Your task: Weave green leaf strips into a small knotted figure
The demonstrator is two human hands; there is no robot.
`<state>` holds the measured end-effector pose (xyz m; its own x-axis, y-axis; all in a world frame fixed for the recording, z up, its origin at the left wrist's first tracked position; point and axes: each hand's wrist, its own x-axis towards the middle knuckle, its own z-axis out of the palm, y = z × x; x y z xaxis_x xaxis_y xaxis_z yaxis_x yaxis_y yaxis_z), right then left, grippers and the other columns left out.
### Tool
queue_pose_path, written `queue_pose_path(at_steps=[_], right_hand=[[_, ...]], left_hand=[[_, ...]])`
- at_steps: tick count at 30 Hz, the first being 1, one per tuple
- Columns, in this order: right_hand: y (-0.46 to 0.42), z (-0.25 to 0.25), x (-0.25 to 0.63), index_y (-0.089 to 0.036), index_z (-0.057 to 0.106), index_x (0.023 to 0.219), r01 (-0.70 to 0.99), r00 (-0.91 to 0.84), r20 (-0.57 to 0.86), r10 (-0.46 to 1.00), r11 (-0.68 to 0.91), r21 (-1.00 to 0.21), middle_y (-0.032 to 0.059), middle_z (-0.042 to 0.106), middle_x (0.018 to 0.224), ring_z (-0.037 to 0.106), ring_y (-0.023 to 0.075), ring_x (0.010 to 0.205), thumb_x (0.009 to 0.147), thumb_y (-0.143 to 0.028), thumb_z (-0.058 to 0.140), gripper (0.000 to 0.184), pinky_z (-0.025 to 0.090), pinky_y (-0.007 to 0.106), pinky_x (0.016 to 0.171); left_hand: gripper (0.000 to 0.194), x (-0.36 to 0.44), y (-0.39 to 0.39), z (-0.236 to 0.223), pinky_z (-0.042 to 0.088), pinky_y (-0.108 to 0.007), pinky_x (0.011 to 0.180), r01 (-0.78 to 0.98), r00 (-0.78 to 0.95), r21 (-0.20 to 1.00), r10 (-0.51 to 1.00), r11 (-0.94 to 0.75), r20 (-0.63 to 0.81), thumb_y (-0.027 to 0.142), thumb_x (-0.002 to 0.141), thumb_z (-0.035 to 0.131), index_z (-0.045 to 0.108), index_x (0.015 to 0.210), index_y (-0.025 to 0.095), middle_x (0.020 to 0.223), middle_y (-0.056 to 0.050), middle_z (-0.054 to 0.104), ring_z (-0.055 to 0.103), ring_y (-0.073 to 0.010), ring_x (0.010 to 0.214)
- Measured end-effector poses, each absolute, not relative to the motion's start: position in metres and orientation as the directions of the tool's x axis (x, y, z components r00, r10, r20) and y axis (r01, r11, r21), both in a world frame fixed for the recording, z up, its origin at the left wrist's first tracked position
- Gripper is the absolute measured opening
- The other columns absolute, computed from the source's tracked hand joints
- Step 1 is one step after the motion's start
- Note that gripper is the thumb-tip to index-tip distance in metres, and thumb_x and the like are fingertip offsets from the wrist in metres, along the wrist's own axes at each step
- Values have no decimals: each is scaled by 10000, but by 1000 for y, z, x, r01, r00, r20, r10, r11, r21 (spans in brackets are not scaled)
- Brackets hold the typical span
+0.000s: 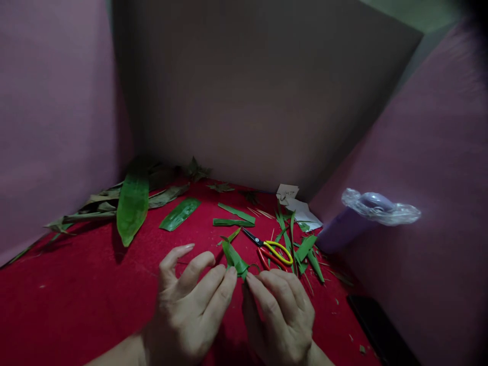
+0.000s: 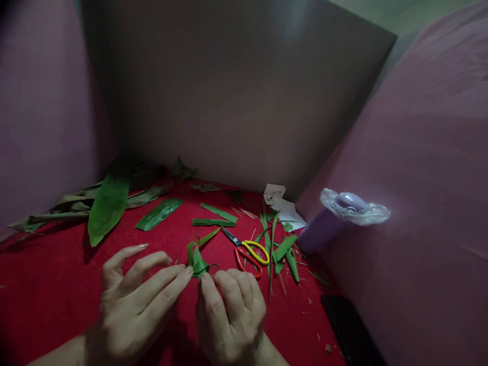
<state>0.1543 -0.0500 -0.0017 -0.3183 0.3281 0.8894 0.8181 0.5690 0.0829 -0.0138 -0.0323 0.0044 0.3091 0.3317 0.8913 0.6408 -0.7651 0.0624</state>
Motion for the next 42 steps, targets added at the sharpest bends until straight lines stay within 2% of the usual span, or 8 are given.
queue_pose_path(at_steps=[14, 18, 24, 27, 29, 30, 31, 42], right_hand=[[-53, 3, 154, -117, 644, 900, 828, -323, 906, 273, 546, 130, 85, 640, 743, 592, 201, 720, 690, -97, 651, 211, 488, 338, 591], [-53, 2, 155, -133, 644, 908, 836, -312, 910, 273, 534, 127, 77, 643, 743, 595, 198, 721, 695, -105, 636, 215, 490, 338, 601], [-57, 3, 158, -139, 644, 882, 825, -364, 900, 237, 530, 194, 59, 661, 714, 613, 182, 683, 678, -133, 669, 205, 491, 322, 593], [-59, 5, 158, -148, 647, 844, 824, -381, 901, 208, 519, 229, 38, 658, 683, 612, 166, 658, 677, -152, 681, 171, 492, 303, 574], [-59, 6, 158, -147, 649, 822, 827, -368, 911, 185, 513, 230, 32, 648, 667, 607, 163, 645, 671, -145, 680, 154, 492, 299, 565], [-59, 6, 158, -149, 649, 812, 828, -364, 914, 177, 510, 231, 30, 644, 664, 605, 161, 644, 670, -143, 677, 144, 492, 294, 565], [-59, 7, 158, -153, 648, 805, 831, -364, 914, 178, 506, 233, 28, 642, 666, 605, 158, 647, 674, -146, 674, 133, 493, 289, 567], [-60, 9, 159, -165, 642, 796, 819, -401, 897, 185, 511, 261, 15, 642, 633, 600, 152, 622, 651, -151, 693, 154, 485, 288, 549]], left_hand=[[253, -20, -31, 8, 252, -489, 963, 645, 348, 46, 348, -763, 870, 114, 823, 496, 637, 1019, 188, 854, 0, 733, 559, -214, 902], [212, -25, -26, 7, 247, -449, 993, 597, 387, -46, 238, -801, 891, 115, 793, 521, 642, 936, 212, 875, 14, 729, 572, -185, 905], [279, -23, -38, 16, 240, -470, 997, 613, 365, -17, 264, -790, 893, 179, 882, 397, 675, 876, 210, 863, -3, 739, 559, -195, 920], [292, -17, -41, 21, 293, -458, 971, 658, 270, -36, 191, -752, 944, 142, 867, 430, 677, 748, 243, 784, 22, 742, 577, -170, 867], [258, -14, -40, 22, 322, -445, 957, 692, 304, -34, 249, -721, 920, 100, 830, 488, 678, 737, 248, 807, 25, 742, 588, -163, 867], [281, -13, -39, 21, 330, -443, 947, 683, 222, -77, 106, -726, 969, 96, 825, 486, 666, 668, 245, 738, 33, 738, 594, -155, 821], [283, -13, -38, 21, 333, -443, 950, 689, 233, -78, 119, -721, 965, 101, 827, 483, 669, 669, 244, 762, 30, 740, 599, -157, 832], [445, -17, -36, 16, 296, -432, 994, 651, 257, -73, 129, -756, 958, 230, 918, 276, 703, 797, 231, 821, 20, 741, 611, -166, 851]])
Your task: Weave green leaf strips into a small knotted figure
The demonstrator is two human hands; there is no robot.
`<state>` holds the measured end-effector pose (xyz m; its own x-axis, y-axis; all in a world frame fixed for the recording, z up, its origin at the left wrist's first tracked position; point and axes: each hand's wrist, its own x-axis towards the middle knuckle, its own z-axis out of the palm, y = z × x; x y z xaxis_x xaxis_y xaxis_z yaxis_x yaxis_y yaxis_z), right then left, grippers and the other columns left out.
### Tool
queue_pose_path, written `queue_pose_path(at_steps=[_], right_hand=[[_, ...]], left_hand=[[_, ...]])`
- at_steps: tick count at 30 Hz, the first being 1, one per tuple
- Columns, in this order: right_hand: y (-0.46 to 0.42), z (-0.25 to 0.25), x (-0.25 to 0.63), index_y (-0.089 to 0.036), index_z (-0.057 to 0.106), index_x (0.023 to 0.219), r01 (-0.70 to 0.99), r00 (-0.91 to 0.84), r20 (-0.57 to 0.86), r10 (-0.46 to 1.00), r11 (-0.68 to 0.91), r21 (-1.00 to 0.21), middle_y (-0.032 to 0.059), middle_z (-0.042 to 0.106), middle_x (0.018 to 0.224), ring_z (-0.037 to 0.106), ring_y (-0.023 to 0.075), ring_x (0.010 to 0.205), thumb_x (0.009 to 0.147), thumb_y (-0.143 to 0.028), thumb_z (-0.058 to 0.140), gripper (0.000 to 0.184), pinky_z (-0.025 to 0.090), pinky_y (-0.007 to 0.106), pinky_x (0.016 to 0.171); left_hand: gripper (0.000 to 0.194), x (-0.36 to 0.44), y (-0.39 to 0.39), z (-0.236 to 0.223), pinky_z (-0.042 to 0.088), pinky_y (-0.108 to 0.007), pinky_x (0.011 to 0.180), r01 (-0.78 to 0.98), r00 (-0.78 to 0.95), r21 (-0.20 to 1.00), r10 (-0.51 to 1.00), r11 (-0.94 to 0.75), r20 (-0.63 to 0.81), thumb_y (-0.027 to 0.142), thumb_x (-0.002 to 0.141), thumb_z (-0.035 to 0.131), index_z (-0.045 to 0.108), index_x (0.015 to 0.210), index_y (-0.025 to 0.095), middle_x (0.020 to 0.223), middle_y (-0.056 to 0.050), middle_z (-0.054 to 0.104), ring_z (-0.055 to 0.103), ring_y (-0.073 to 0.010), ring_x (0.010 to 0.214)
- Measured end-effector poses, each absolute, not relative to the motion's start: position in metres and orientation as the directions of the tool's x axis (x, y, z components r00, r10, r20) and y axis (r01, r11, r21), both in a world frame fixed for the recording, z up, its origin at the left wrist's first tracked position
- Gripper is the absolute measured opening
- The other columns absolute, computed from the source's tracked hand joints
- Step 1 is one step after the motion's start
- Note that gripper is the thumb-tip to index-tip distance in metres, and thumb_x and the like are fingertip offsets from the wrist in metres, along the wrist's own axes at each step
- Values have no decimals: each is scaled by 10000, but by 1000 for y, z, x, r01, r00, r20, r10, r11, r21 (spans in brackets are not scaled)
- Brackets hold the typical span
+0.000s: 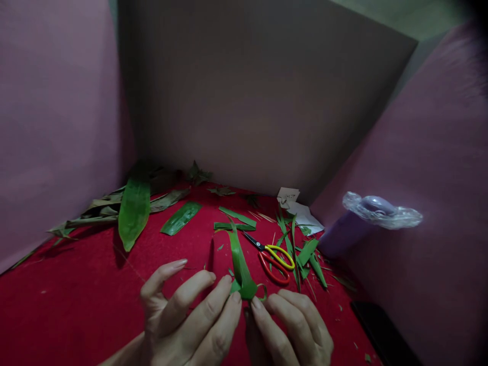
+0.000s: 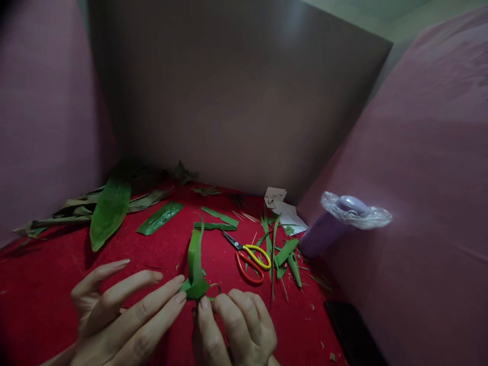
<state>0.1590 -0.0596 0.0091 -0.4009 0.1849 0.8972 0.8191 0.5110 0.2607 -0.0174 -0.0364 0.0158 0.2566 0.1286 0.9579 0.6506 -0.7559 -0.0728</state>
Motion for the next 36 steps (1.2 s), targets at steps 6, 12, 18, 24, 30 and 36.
queue_pose_path(at_steps=[6, 12, 18, 24, 30, 36], right_hand=[[-58, 11, 159, -164, 640, 799, 820, -407, 897, 170, 502, 277, 16, 648, 618, 601, 157, 606, 663, -161, 672, 139, 484, 292, 528], [-58, 11, 161, -164, 638, 814, 825, -398, 899, 183, 499, 264, 19, 643, 646, 607, 150, 625, 682, -165, 666, 135, 493, 284, 544], [-58, 8, 161, -160, 641, 796, 826, -380, 909, 171, 506, 250, 20, 628, 659, 589, 154, 631, 648, -160, 691, 156, 488, 285, 546], [-57, 4, 160, -145, 638, 796, 826, -350, 923, 162, 519, 222, 54, 629, 759, 591, 186, 705, 641, -124, 681, 162, 493, 317, 572], [-56, -1, 163, -147, 632, 803, 788, -380, 912, 154, 571, 232, 48, 662, 775, 601, 185, 735, 698, -124, 631, 108, 478, 325, 622], [-52, 3, 163, -175, 629, 799, 711, -445, 880, 164, 662, 236, 19, 640, 669, 593, 148, 641, 759, -124, 539, 111, 452, 289, 586]], left_hand=[[366, -18, -39, 18, 266, -413, 1005, 632, 237, -5, 187, -775, 953, 223, 911, 348, 703, 819, 211, 807, 19, 744, 587, -160, 858], [302, -18, -43, 22, 261, -430, 994, 628, 234, 90, 297, -773, 926, 220, 901, 389, 688, 862, 218, 813, 16, 745, 576, -170, 870], [225, -16, -40, 18, 268, -457, 975, 626, 198, 157, 351, -764, 915, 216, 857, 460, 677, 905, 252, 819, 26, 740, 585, -191, 865], [206, -19, -33, 23, 268, -455, 962, 638, 239, 136, 363, -758, 901, 144, 820, 488, 659, 880, 243, 772, 39, 735, 585, -182, 829], [222, -21, -30, 28, 298, -412, 943, 661, 268, 83, 339, -745, 902, 97, 746, 528, 647, 859, 247, 740, 64, 729, 600, -162, 777], [258, -18, -29, 28, 309, -438, 925, 672, 174, 169, 375, -721, 911, 60, 735, 508, 642, 843, 252, 706, 57, 723, 596, -172, 746]])
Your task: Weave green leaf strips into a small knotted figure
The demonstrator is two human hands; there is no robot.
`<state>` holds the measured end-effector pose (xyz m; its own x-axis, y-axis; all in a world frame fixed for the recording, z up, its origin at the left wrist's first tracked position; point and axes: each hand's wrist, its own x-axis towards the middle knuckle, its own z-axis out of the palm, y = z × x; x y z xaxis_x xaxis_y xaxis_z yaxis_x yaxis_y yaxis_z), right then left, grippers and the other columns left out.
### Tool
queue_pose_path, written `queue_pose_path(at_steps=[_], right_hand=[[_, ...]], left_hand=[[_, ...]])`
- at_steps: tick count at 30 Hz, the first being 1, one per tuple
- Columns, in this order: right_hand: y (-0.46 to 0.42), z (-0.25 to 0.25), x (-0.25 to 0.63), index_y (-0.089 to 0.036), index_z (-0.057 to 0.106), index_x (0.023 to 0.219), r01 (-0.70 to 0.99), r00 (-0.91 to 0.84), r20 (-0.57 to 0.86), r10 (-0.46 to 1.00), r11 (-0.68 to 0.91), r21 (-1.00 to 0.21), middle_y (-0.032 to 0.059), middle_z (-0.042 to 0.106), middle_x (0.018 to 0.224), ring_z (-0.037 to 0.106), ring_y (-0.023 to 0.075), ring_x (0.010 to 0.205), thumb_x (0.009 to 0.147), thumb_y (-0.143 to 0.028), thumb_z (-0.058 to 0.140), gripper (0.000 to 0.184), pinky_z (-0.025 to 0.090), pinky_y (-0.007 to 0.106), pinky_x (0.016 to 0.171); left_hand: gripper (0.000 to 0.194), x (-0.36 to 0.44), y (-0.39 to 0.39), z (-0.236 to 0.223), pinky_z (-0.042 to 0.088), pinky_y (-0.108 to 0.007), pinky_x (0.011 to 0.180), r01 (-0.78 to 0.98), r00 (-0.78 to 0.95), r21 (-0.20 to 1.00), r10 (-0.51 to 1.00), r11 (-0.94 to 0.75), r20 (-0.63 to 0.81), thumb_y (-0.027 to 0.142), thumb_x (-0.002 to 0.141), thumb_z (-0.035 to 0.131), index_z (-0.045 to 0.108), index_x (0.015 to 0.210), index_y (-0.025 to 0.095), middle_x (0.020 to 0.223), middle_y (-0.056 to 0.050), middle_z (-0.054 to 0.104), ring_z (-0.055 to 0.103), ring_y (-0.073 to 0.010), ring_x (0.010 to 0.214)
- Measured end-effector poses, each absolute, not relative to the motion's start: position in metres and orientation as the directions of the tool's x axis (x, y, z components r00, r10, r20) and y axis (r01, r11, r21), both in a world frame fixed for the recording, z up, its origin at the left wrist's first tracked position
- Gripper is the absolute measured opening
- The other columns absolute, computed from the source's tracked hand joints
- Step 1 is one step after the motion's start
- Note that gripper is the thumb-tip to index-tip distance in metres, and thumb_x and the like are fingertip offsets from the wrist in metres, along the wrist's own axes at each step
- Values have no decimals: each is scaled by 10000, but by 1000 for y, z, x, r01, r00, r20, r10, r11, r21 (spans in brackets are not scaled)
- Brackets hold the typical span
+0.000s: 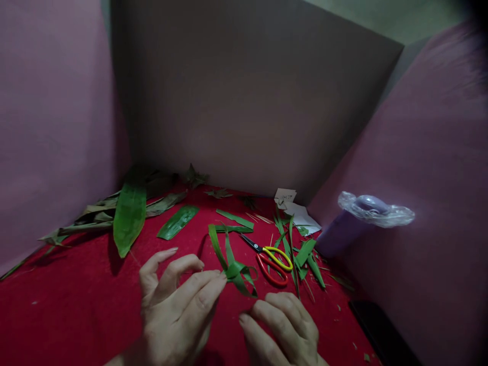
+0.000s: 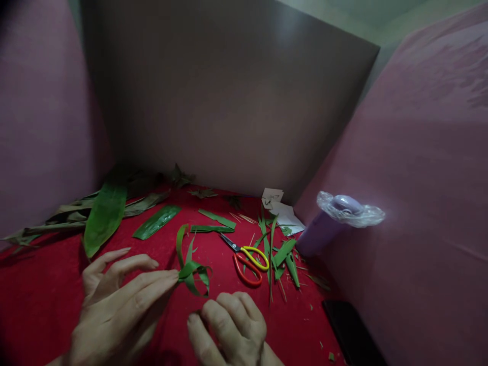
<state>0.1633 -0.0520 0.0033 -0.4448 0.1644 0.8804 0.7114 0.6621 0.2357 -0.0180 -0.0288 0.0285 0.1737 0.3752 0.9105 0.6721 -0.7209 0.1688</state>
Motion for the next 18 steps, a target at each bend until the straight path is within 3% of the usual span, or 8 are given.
queue_pose_path(at_steps=[5, 8, 11, 15, 18], right_hand=[[-53, 6, 160, -126, 564, 860, 707, -230, 932, 281, 706, -39, 38, 609, 639, 571, 138, 566, 759, -145, 578, 104, 475, 283, 539], [-56, 5, 157, -123, 571, 929, 705, -134, 909, 395, 682, -192, -10, 552, 547, 534, 120, 470, 815, -222, 529, 157, 462, 277, 514], [-58, 2, 154, -145, 596, 914, 719, -66, 888, 455, 639, -274, -48, 531, 489, 496, 95, 391, 787, -222, 571, 151, 460, 258, 518], [-56, 3, 150, -175, 598, 902, 628, -40, 848, 528, 674, -390, -25, 602, 553, 506, 78, 394, 773, -152, 574, 133, 392, 189, 398], [-52, 4, 150, -178, 584, 841, 572, -118, 851, 512, 735, -363, -24, 585, 536, 507, 83, 411, 784, -106, 516, 114, 392, 192, 420]], left_hand=[[211, -18, -31, 25, 261, -494, 959, 688, 174, 158, 373, -708, 911, 122, 784, 524, 657, 872, 259, 732, 39, 730, 590, -203, 805], [205, -17, -35, 20, 261, -490, 975, 692, 189, 143, 369, -707, 910, 182, 827, 498, 668, 911, 261, 787, 27, 734, 594, -212, 863], [233, -16, -37, 17, 246, -484, 993, 678, 222, 112, 347, -727, 911, 204, 853, 458, 679, 916, 244, 810, 18, 735, 591, -212, 882], [247, -15, -38, 17, 230, -475, 1006, 661, 240, 82, 313, -746, 919, 208, 866, 440, 686, 896, 218, 782, 14, 739, 582, -198, 863], [240, -15, -38, 18, 241, -473, 1001, 660, 233, 88, 315, -746, 920, 205, 864, 448, 686, 893, 215, 787, 9, 740, 581, -197, 870]])
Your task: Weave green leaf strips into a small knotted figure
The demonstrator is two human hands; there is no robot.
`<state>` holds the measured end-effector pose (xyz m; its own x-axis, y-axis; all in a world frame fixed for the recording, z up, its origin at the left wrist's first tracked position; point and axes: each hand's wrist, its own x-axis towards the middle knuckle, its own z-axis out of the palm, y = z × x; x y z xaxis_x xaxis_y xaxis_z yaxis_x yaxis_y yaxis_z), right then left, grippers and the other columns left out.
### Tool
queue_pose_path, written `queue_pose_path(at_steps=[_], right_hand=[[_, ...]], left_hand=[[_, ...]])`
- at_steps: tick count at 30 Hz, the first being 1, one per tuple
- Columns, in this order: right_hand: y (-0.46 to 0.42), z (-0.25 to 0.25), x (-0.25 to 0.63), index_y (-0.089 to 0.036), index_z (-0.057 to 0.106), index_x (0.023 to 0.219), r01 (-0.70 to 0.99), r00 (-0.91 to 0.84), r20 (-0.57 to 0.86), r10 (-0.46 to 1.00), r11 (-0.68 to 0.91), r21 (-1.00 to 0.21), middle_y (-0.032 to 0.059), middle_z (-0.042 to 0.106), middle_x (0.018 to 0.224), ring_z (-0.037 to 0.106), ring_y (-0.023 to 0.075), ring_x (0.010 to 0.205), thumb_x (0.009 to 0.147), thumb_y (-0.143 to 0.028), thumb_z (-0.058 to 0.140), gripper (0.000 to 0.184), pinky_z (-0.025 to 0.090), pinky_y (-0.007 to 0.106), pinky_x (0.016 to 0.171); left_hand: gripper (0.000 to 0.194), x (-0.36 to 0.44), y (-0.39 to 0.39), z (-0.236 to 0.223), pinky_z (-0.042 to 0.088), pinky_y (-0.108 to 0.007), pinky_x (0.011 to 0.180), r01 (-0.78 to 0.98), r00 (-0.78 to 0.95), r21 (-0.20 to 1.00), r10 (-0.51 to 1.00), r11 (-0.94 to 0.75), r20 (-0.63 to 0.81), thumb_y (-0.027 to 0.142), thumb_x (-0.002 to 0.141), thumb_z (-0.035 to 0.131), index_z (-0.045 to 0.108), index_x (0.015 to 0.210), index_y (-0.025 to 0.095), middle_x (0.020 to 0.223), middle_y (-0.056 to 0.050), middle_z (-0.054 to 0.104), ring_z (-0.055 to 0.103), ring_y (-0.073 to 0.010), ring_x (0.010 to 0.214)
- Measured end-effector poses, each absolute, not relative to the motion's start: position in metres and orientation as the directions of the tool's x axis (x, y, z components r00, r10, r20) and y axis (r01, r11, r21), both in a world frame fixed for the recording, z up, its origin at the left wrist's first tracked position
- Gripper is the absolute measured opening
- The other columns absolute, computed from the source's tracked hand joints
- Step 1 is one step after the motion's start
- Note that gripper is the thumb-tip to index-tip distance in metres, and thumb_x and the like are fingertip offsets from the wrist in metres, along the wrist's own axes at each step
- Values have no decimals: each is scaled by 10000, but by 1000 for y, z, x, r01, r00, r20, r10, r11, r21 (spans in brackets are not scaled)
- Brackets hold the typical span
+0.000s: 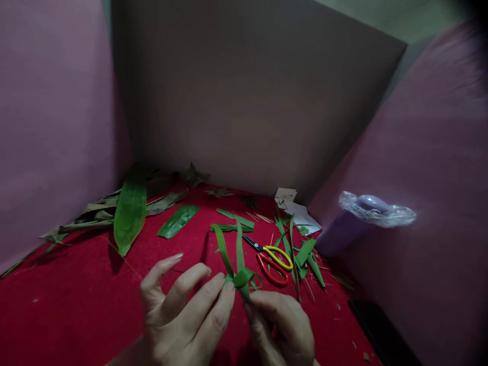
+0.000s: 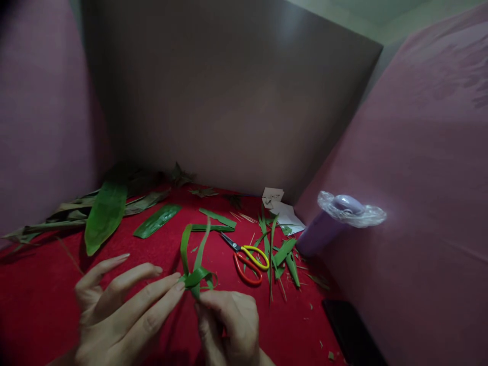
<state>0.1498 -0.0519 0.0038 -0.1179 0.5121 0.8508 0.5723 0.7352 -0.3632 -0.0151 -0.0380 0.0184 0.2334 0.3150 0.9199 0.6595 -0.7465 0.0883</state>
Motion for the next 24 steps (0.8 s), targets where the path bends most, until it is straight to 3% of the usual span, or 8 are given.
queue_pose_path(at_steps=[3, 6, 9, 12, 15, 17, 21, 24], right_hand=[[-47, 3, 152, -168, 559, 772, 549, -287, 850, 443, 803, -233, -43, 510, 457, 424, 85, 368, 789, -98, 490, 100, 335, 222, 415], [-45, 4, 155, -147, 569, 726, 536, -377, 838, 395, 831, -151, -39, 459, 402, 369, 93, 341, 857, -259, 466, 200, 286, 245, 405], [-47, 7, 155, -141, 594, 737, 564, -258, 844, 470, 783, -264, -29, 486, 414, 446, 99, 371, 878, -379, 455, 309, 358, 239, 449], [-50, 7, 153, -151, 609, 818, 573, -104, 821, 562, 709, -412, -30, 540, 468, 475, 88, 388, 835, -347, 555, 204, 388, 211, 459], [-51, 1, 149, -159, 602, 795, 477, -44, 710, 703, 640, -603, -52, 486, 469, 372, 61, 346, 822, -220, 556, 81, 293, 186, 363], [-51, -2, 148, -157, 592, 764, 386, -52, 625, 779, 592, -707, -66, 415, 452, 308, 51, 340, 826, -177, 521, 96, 238, 184, 335], [-51, 1, 150, -167, 585, 688, 312, -69, 683, 727, 666, -677, -58, 430, 450, 343, 54, 358, 811, -216, 533, 142, 276, 175, 357], [-51, 9, 158, -182, 586, 619, 224, -306, 711, 633, 774, -592, -35, 508, 450, 464, 68, 401, 844, -352, 484, 300, 376, 173, 437]], left_hand=[[228, -16, -37, 20, 246, -478, 998, 657, 220, 109, 328, -746, 919, 189, 855, 463, 681, 904, 236, 779, 15, 737, 584, -195, 865], [212, -17, -36, 19, 250, -487, 990, 655, 201, 143, 353, -742, 914, 194, 854, 478, 676, 906, 245, 772, 19, 734, 582, -197, 855], [195, -17, -34, 16, 255, -490, 979, 658, 227, 139, 372, -740, 900, 178, 837, 507, 672, 919, 242, 785, 20, 734, 578, -202, 866], [202, -15, -33, 12, 258, -490, 975, 655, 223, 137, 363, -743, 905, 166, 830, 505, 671, 925, 233, 778, 11, 733, 582, -205, 867], [223, -12, -33, 10, 260, -488, 973, 639, 222, 137, 352, -757, 909, 169, 845, 469, 672, 922, 221, 772, 0, 734, 588, -208, 864], [219, -11, -32, 10, 264, -491, 966, 637, 228, 138, 356, -758, 906, 167, 844, 470, 673, 912, 217, 775, -1, 734, 587, -213, 865], [202, -15, -27, 12, 272, -500, 952, 668, 211, 132, 357, -732, 910, 136, 823, 496, 672, 881, 217, 743, 9, 729, 584, -214, 850], [203, -20, -23, 13, 274, -496, 952, 695, 254, 92, 364, -713, 896, 113, 792, 526, 664, 890, 226, 740, 19, 724, 585, -204, 849]])
